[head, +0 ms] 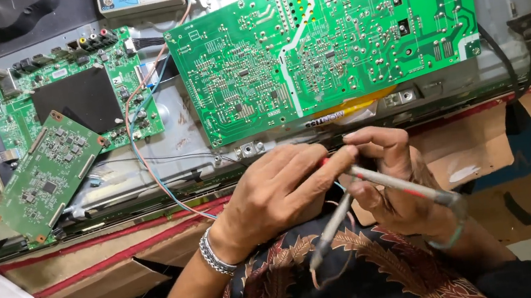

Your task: The person uses a multimeter to test points on a green circuit board, then flips the board to inspect the other side. They continue testing various components on the board while holding it in their hands.

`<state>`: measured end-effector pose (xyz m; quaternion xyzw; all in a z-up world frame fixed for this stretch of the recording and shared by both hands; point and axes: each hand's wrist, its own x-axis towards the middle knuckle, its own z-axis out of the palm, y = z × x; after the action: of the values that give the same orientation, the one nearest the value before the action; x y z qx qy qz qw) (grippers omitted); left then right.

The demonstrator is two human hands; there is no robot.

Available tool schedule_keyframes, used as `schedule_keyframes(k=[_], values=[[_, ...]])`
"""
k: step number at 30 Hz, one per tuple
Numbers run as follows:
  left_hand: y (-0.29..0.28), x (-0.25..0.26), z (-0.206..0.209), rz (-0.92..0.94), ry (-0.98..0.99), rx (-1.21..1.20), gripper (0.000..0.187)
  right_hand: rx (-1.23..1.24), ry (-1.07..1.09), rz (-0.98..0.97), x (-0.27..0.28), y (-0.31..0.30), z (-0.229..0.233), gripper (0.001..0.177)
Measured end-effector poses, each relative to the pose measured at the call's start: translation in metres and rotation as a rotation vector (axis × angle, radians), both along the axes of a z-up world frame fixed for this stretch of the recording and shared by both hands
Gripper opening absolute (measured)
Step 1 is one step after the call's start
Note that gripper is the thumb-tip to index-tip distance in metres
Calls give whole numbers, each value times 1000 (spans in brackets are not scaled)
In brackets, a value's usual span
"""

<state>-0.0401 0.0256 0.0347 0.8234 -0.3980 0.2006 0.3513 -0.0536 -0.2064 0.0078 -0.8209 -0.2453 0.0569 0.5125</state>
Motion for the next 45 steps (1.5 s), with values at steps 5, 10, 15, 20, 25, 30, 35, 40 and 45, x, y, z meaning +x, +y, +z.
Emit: schedule_keyframes(k=[5,10,15,20,25,30,35,40,45], values=[[2,-4,-20,98,252,-493,12,-104,-353,-7,37,-27,-5,56],[-12,4,-10,29,619,-1000,17,-22,-565,-395,62,-9,0,50],[-15,18,-9,293,527,-485,33,205,-277,-392,63,21,-6,38],[-23,28,-42,361,353,-551,17,294,-266,-311,76,28,-10,20],[-24,28,-40,350,374,-595,11,293,-229,-334,75,30,-11,15],[-26,30,-37,351,361,-584,10,246,-241,-335,75,28,-12,12],[-26,31,-38,334,363,-599,9,239,-258,-317,75,30,-11,11],[-25,32,-40,321,360,-598,8,191,-276,-309,76,28,-11,10],[-24,33,-40,320,341,-590,8,184,-267,-295,76,28,-8,10]])
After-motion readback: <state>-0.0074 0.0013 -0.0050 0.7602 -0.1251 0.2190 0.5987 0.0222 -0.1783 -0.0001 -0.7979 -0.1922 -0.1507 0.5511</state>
